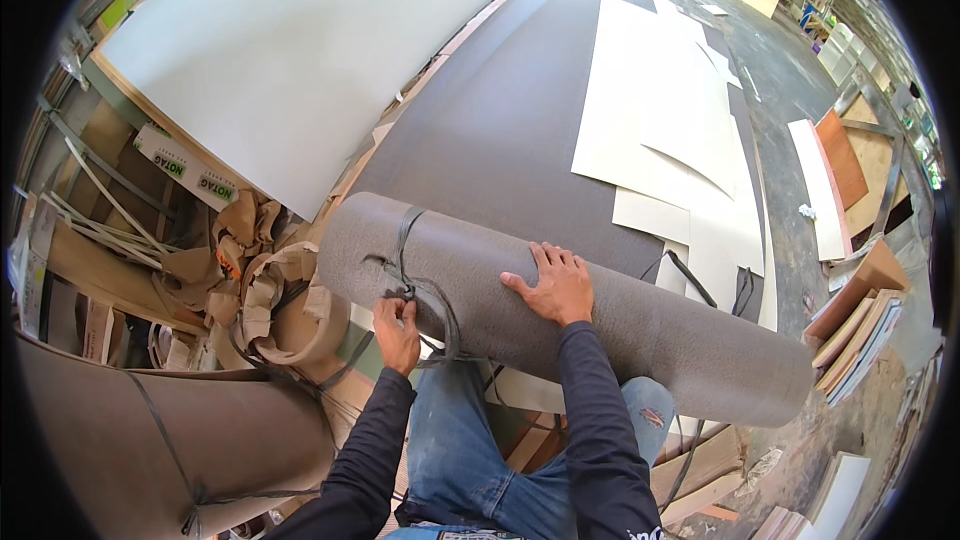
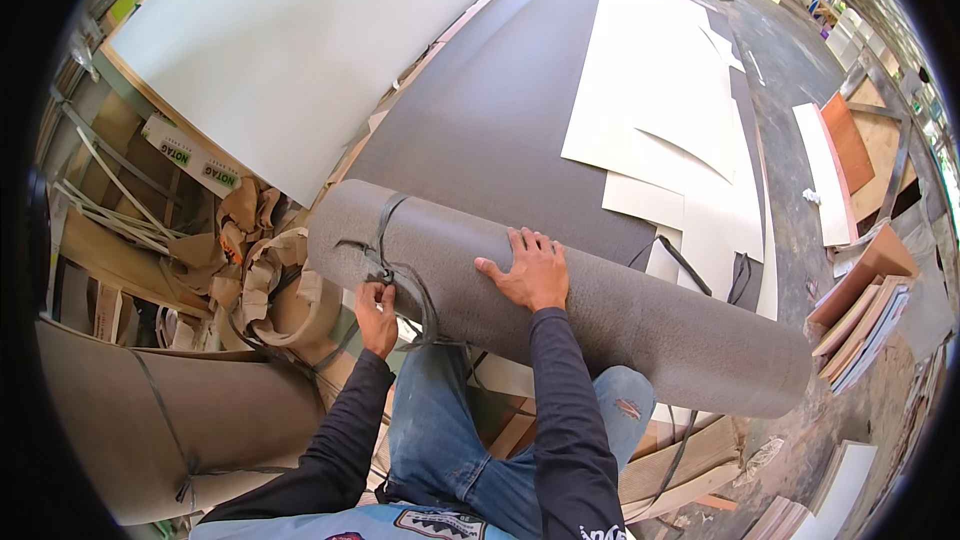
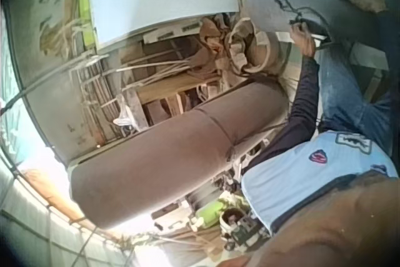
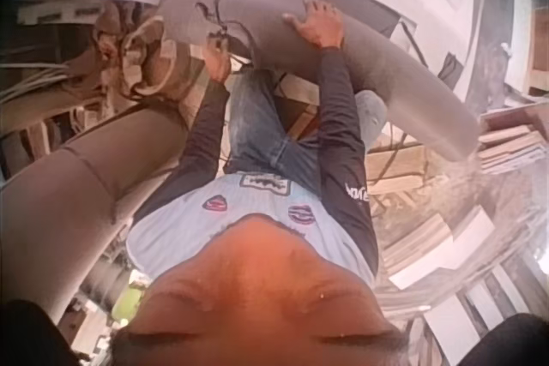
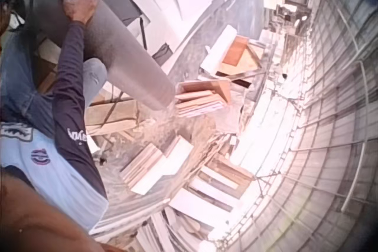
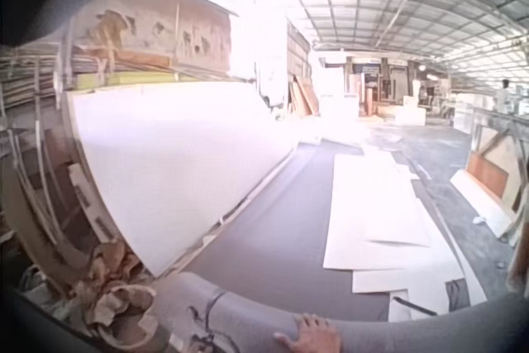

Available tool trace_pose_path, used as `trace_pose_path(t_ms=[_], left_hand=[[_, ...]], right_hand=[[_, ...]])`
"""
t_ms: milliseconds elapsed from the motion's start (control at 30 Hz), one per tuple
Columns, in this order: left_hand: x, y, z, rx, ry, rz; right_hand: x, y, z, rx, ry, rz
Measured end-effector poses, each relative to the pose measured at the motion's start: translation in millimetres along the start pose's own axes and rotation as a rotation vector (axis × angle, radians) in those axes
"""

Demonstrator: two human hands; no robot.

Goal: The person unrolls a sheet of laminate, cuts a section using a utility knife, and then uses a tape measure and a marker to mark dimensions on wooden panels.

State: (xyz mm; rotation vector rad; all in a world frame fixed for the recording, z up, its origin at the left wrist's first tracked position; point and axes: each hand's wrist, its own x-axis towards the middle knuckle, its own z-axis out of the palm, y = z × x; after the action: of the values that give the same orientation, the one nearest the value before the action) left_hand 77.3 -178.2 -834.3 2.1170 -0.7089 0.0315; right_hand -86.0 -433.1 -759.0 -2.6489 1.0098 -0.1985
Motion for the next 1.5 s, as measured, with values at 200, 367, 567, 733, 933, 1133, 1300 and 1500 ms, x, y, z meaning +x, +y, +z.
trace_pose_path(t_ms=[200, 367, 567, 733, 933, 1133, 1300, 1500], left_hand=[[-31, 14, 6, -0.327, 0.129, -0.097], [-1, 29, 21, -0.128, 0.295, -0.082], [-52, -43, -6, 0.059, -0.163, 0.114], [-111, -85, -75, 0.101, -0.265, -0.145], [-115, -127, -64, 0.149, -0.369, 0.145], [-56, -78, -59, -0.221, -0.303, -0.043], [59, 43, -37, -0.482, -0.072, -0.173], [156, 76, -19, 0.24, -0.137, 0.121]], right_hand=[[-1, 12, -3, 0.001, 0.008, 0.015], [1, 3, 0, 0.003, 0.013, -0.006], [7, 9, -1, 0.013, -0.027, -0.001], [11, 16, -2, -0.002, -0.004, 0.021], [8, 8, -2, 0.005, -0.006, -0.003], [10, 4, -2, -0.011, 0.02, 0.005], [6, 13, -1, -0.02, 0.006, 0.009], [4, 12, -4, -0.032, -0.002, 0.019]])
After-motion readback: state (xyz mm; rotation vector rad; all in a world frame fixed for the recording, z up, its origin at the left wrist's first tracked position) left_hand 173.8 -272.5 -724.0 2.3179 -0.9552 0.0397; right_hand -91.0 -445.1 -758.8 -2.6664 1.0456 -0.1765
